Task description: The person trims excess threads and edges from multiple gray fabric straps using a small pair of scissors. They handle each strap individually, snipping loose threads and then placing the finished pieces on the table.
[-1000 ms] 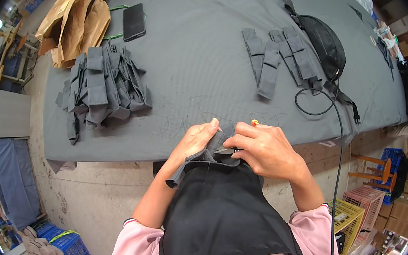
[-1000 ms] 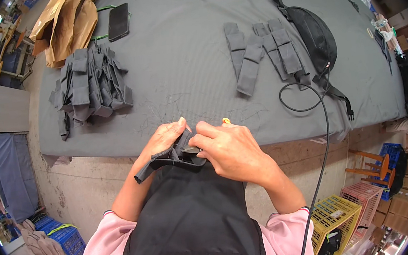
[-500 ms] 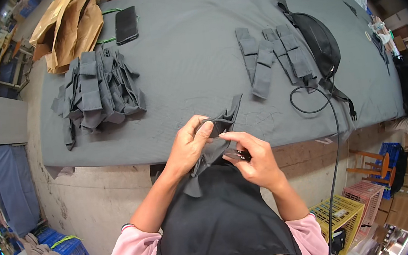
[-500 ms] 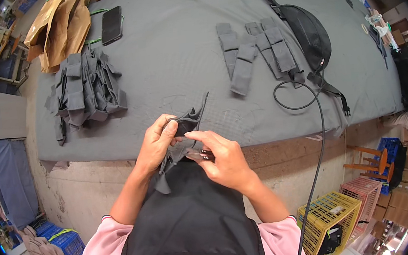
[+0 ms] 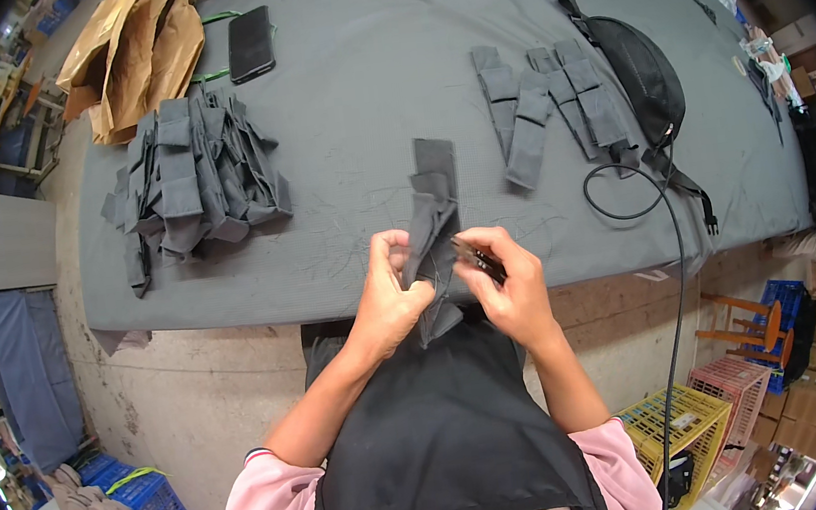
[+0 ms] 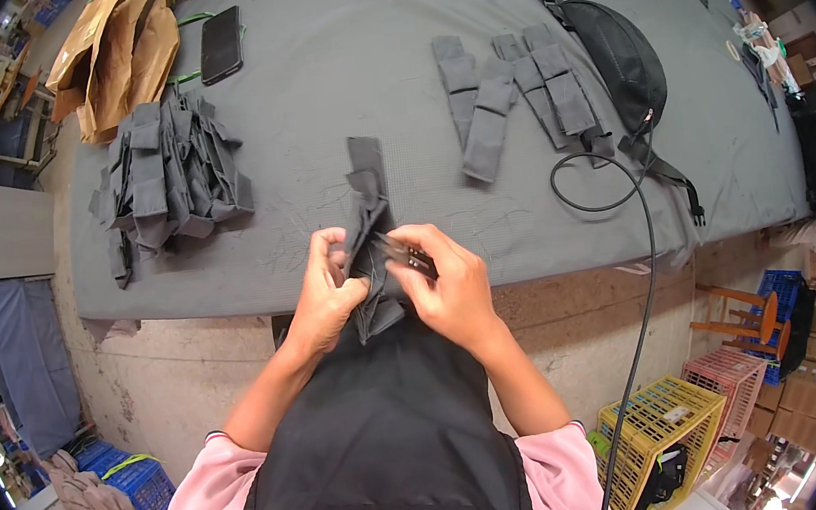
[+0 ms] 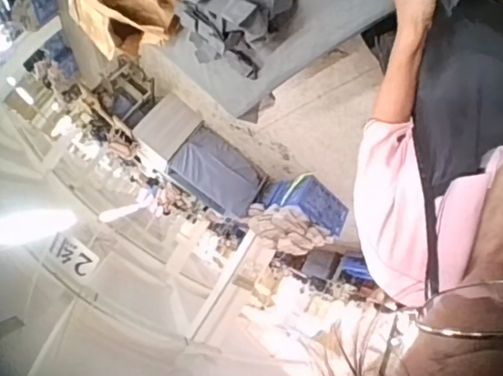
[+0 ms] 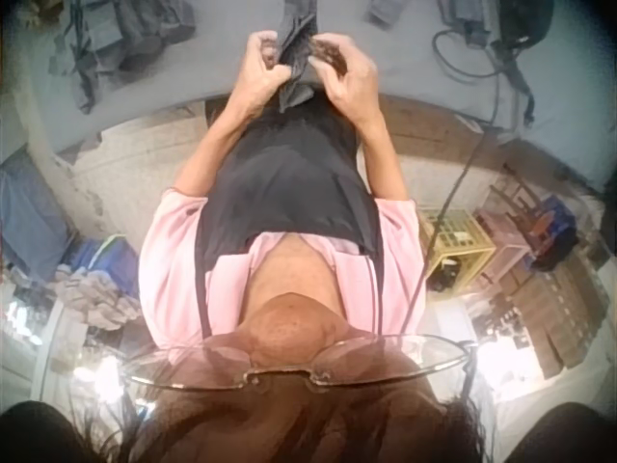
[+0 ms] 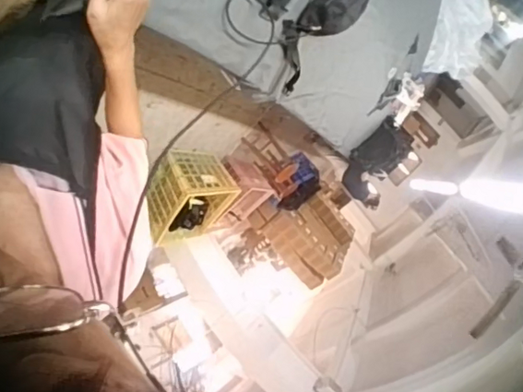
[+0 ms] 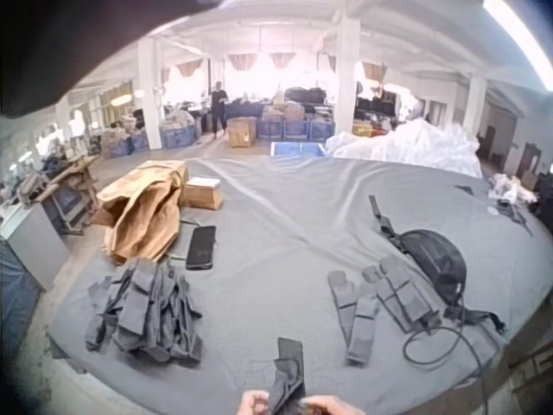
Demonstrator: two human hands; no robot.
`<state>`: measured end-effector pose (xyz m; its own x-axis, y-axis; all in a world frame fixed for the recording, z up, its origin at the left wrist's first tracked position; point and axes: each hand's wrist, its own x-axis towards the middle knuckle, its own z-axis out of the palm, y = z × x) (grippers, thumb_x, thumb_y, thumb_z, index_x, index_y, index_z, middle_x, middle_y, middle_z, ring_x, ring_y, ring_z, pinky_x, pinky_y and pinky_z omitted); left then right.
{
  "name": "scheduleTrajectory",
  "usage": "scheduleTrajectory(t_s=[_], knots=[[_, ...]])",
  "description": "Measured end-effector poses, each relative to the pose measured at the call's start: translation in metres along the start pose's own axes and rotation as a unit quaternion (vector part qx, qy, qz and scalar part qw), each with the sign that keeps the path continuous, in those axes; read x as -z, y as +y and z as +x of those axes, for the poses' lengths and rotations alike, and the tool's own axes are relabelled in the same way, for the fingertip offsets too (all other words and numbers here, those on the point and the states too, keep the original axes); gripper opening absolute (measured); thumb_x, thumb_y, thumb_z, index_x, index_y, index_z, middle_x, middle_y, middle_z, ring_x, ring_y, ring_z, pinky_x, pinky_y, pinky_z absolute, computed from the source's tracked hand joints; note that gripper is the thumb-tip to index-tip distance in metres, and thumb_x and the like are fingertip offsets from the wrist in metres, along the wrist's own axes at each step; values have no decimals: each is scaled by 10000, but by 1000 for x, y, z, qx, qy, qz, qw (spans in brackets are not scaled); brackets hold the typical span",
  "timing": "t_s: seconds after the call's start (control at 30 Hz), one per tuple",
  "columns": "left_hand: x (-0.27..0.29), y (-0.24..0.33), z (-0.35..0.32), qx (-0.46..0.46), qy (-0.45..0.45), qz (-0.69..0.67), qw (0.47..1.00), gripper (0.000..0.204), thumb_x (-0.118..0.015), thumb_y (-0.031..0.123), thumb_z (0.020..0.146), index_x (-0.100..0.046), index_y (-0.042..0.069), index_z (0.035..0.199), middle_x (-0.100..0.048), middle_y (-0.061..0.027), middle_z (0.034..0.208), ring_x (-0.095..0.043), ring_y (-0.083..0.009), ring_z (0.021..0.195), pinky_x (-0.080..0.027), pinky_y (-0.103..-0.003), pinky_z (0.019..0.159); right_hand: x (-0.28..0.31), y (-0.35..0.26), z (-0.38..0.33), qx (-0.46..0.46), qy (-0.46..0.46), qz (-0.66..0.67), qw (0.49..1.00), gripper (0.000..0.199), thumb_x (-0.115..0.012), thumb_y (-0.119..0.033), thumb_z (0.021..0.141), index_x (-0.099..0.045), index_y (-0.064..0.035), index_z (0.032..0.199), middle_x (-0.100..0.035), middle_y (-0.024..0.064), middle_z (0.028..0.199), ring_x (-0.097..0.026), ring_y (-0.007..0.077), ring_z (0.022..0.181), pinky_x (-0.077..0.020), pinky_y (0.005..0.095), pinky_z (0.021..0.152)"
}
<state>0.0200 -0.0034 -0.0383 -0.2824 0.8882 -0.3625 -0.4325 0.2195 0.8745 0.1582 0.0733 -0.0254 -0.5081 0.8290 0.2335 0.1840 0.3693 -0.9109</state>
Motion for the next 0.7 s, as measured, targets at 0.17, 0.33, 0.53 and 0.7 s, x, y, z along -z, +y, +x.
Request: scheduleTrajectory(t_s=[0.17, 0.33, 0.53, 0.7], knots=[[4, -6, 3, -96, 81, 93, 988, 533, -507, -110, 737, -308, 55, 1204, -455, -70, 1018, -467, -92, 879, -414, -213, 740, 19, -28, -15, 47, -38, -200, 978, 277, -701, -69, 738, -626, -66, 1005, -613, 58, 836, -598, 220, 646, -465, 313, 592], [-4, -5, 4, -130, 97, 157, 974, 543, -501, -108, 729, -291, 36, 1209, -416, -85, 1064, -437, -127, 978, -392, -248, 863, 18, -36, -12, 112, -56, -302, 945, 295, -710, -80, 722, -633, -70, 1007, -595, 28, 841, -600, 185, 681, -456, 307, 593], [-12, 8, -3, -135, 90, 145, 976, 554, -497, -104, 702, -286, 19, 1200, -387, -101, 1077, -412, -153, 1009, -362, -273, 922, 18, -41, -5, 147, -84, -346, 923, 281, -676, -71, 711, -628, -60, 987, -561, 18, 791, -564, 166, 624, -442, 311, 571], [-11, 6, -5, -134, 88, 182, 970, 560, -511, -98, 698, -289, 21, 1199, -376, -106, 1083, -401, -160, 1012, -354, -281, 929, 19, -41, 0, 175, -109, -374, 904, 286, -617, -28, 656, -620, -50, 941, -543, 20, 748, -535, 164, 584, -432, 308, 559]])
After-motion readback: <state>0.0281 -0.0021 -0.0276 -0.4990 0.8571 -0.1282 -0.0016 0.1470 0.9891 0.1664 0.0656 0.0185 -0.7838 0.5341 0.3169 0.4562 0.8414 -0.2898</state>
